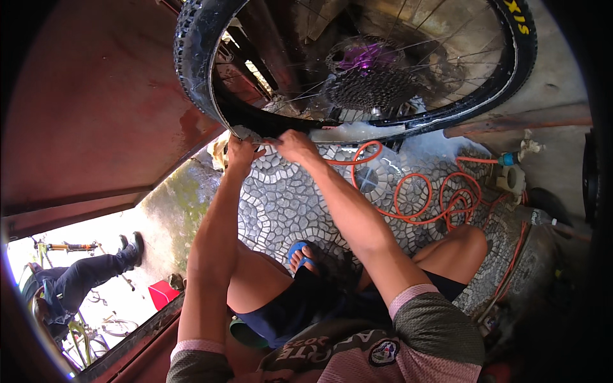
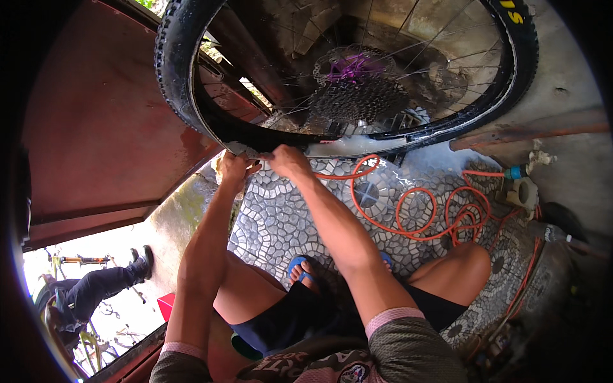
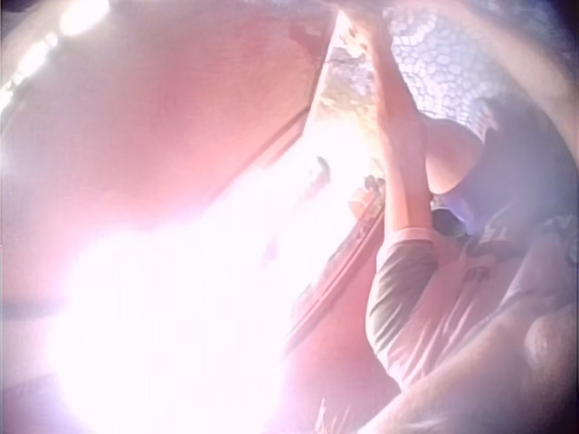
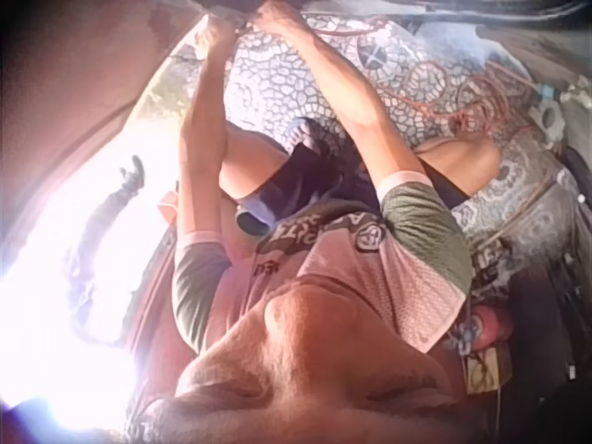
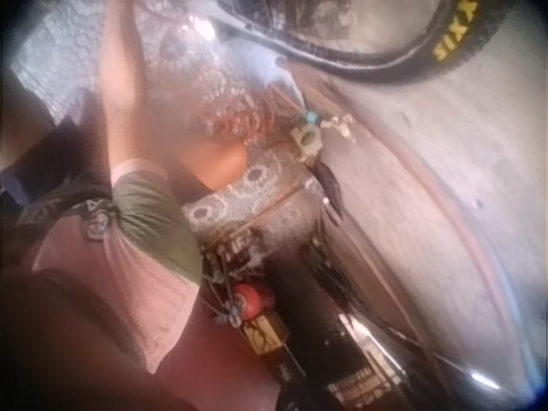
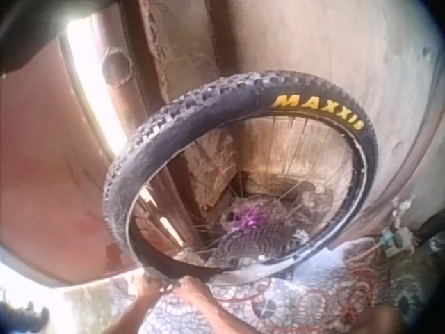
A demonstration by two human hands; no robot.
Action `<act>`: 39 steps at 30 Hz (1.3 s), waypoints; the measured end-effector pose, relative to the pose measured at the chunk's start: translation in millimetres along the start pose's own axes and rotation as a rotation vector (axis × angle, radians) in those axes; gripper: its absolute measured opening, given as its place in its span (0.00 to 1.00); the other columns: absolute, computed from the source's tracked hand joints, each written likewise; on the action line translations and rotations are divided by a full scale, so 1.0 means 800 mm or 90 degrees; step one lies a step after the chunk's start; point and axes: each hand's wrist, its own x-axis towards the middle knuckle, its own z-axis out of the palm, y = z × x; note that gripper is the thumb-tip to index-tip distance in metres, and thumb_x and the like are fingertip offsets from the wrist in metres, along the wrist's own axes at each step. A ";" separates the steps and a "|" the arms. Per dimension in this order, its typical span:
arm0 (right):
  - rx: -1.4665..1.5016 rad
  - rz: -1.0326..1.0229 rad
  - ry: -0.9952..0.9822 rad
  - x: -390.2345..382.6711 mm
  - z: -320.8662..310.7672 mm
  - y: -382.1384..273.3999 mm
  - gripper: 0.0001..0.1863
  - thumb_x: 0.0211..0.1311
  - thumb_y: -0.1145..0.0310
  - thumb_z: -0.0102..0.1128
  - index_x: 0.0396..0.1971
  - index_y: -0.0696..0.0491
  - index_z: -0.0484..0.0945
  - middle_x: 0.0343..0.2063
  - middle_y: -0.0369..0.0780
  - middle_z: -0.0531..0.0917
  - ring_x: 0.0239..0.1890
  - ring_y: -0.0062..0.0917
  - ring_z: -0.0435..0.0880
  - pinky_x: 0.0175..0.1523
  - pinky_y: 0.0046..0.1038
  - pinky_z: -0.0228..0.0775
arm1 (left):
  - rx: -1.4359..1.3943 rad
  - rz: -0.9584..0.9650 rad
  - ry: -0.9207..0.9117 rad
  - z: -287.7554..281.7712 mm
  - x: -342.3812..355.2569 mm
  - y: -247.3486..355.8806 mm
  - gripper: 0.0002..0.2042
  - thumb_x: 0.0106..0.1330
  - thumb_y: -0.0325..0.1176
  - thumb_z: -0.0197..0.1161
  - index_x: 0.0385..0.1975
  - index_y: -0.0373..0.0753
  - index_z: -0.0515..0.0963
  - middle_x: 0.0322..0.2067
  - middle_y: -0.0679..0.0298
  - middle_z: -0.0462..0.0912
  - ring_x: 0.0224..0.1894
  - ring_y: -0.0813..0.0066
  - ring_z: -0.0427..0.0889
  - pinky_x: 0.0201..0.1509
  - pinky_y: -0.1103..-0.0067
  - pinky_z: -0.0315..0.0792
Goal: The person removes the tire from a bicycle wheel using a tire lever, then re-seats the tire bead onto the rim by hand. The wheel is held upright and rotated as needed during the process.
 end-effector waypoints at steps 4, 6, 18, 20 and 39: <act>-0.197 0.216 -0.038 -0.009 -0.056 0.159 0.23 0.67 0.51 0.60 0.52 0.51 0.85 0.55 0.46 0.85 0.58 0.38 0.85 0.63 0.39 0.76 | -0.010 0.003 0.008 0.017 -0.004 0.001 0.20 0.73 0.23 0.50 0.63 0.44 0.65 0.55 0.58 0.79 0.50 0.61 0.85 0.49 0.63 0.87; -0.267 0.296 0.029 -0.032 -0.106 0.231 0.20 0.65 0.62 0.52 0.51 0.51 0.85 0.56 0.44 0.86 0.60 0.37 0.84 0.63 0.37 0.76 | -0.002 0.014 -0.023 0.031 -0.010 0.008 0.19 0.72 0.23 0.52 0.62 0.44 0.67 0.53 0.60 0.80 0.49 0.65 0.84 0.47 0.66 0.89; -0.222 0.145 -0.009 0.018 -0.033 0.096 0.16 0.66 0.62 0.56 0.45 0.53 0.87 0.49 0.48 0.88 0.54 0.41 0.87 0.58 0.39 0.79 | 0.026 0.063 -0.018 0.031 0.013 -0.013 0.22 0.67 0.19 0.56 0.61 0.40 0.66 0.53 0.55 0.79 0.48 0.61 0.84 0.42 0.65 0.89; -0.176 0.105 0.012 0.015 -0.024 0.061 0.23 0.68 0.52 0.55 0.47 0.56 0.86 0.50 0.48 0.87 0.55 0.44 0.85 0.61 0.42 0.77 | 0.024 0.074 -0.014 0.017 0.014 -0.019 0.22 0.66 0.18 0.56 0.60 0.39 0.67 0.53 0.55 0.79 0.48 0.61 0.84 0.42 0.65 0.89; -0.278 0.126 0.062 0.020 -0.024 0.099 0.17 0.65 0.60 0.56 0.43 0.51 0.89 0.51 0.46 0.87 0.56 0.41 0.86 0.59 0.40 0.79 | 0.073 0.110 -0.035 0.018 0.023 -0.020 0.22 0.70 0.20 0.52 0.63 0.40 0.64 0.52 0.57 0.79 0.46 0.67 0.85 0.45 0.71 0.88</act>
